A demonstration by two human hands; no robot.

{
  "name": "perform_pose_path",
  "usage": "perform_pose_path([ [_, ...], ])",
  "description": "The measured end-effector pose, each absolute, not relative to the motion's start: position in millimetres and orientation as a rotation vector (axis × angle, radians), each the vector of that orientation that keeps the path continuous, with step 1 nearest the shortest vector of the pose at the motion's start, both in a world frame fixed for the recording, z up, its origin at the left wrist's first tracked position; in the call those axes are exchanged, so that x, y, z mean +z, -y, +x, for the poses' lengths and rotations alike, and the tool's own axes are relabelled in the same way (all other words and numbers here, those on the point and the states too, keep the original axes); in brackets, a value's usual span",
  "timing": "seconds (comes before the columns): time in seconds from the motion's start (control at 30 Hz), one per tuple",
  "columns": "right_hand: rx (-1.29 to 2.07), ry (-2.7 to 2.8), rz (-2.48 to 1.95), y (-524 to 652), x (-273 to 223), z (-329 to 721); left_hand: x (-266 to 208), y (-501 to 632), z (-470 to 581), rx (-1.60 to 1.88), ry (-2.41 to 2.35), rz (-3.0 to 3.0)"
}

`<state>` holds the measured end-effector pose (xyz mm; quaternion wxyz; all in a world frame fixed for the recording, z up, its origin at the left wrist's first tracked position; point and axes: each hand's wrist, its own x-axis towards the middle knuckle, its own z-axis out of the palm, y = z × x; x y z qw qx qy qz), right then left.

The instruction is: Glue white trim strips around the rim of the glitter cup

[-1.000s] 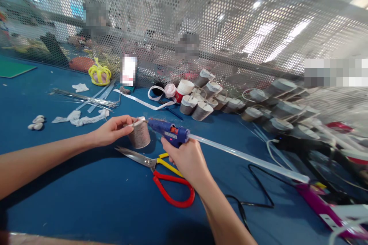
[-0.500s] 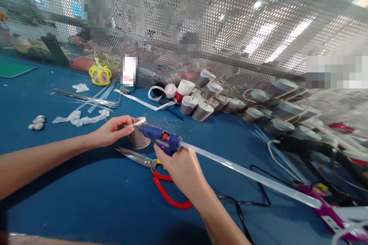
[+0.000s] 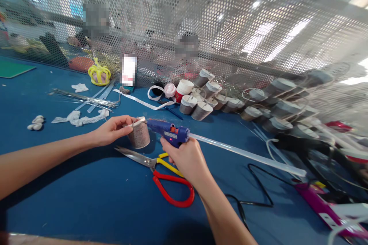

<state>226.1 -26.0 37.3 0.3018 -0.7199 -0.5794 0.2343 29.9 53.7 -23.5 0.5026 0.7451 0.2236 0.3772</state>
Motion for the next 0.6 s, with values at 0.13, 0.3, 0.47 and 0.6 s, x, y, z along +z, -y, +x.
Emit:
perform_pose_path([
  [0.13,0.659,1.497,-1.934,24.6,37.2,223.4,-24.6,-54.4,30.1,0.932,-0.503,1.804],
  [0.3,0.587,1.593,-1.927,26.3,35.2,225.2,-25.4,-54.5,29.6,0.917,-0.510,1.803],
  [0.47,0.389,1.849,-1.774,30.9,37.7,227.6,-23.7,-53.5,30.0,0.930,-0.532,1.824],
  [0.6,0.287,2.003,-1.689,33.9,36.1,229.0,-24.1,-53.0,30.6,0.934,-0.525,1.831],
])
